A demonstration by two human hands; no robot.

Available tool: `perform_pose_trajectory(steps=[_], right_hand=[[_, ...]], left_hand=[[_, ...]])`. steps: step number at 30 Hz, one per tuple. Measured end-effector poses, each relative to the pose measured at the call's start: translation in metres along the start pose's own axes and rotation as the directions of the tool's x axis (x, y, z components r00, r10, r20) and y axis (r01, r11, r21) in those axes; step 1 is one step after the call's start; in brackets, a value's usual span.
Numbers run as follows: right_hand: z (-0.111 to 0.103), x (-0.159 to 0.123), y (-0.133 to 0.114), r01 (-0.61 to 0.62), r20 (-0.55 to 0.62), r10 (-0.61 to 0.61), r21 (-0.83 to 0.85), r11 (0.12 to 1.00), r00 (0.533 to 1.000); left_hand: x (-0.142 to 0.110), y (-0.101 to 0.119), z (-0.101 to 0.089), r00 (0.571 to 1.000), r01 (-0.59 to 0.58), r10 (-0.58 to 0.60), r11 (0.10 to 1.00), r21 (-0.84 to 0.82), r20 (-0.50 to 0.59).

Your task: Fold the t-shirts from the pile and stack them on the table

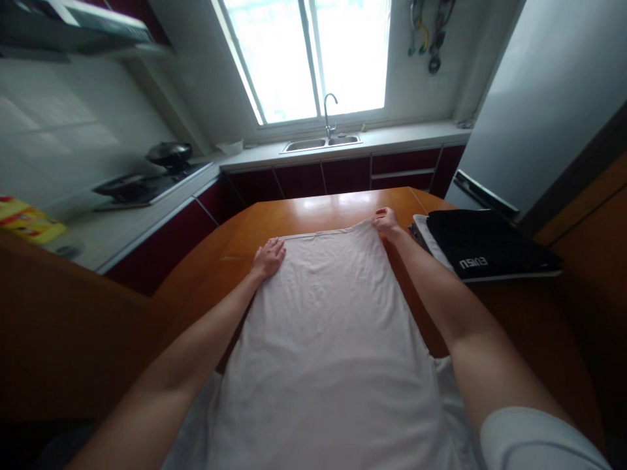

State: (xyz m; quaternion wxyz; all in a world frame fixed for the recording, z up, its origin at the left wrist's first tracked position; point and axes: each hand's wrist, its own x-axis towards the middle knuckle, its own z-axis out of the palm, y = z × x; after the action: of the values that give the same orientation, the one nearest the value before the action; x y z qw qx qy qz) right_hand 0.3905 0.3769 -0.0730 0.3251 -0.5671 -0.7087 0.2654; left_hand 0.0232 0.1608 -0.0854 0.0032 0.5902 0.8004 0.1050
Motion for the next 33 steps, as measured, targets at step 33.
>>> perform_pose_trajectory(steps=[33], right_hand=[[-0.018, -0.217, -0.074, 0.59, 0.365, -0.49, -0.247, 0.769, 0.792]], left_hand=[[-0.139, 0.062, -0.055, 0.926, -0.352, 0.36, 0.932, -0.084, 0.118]])
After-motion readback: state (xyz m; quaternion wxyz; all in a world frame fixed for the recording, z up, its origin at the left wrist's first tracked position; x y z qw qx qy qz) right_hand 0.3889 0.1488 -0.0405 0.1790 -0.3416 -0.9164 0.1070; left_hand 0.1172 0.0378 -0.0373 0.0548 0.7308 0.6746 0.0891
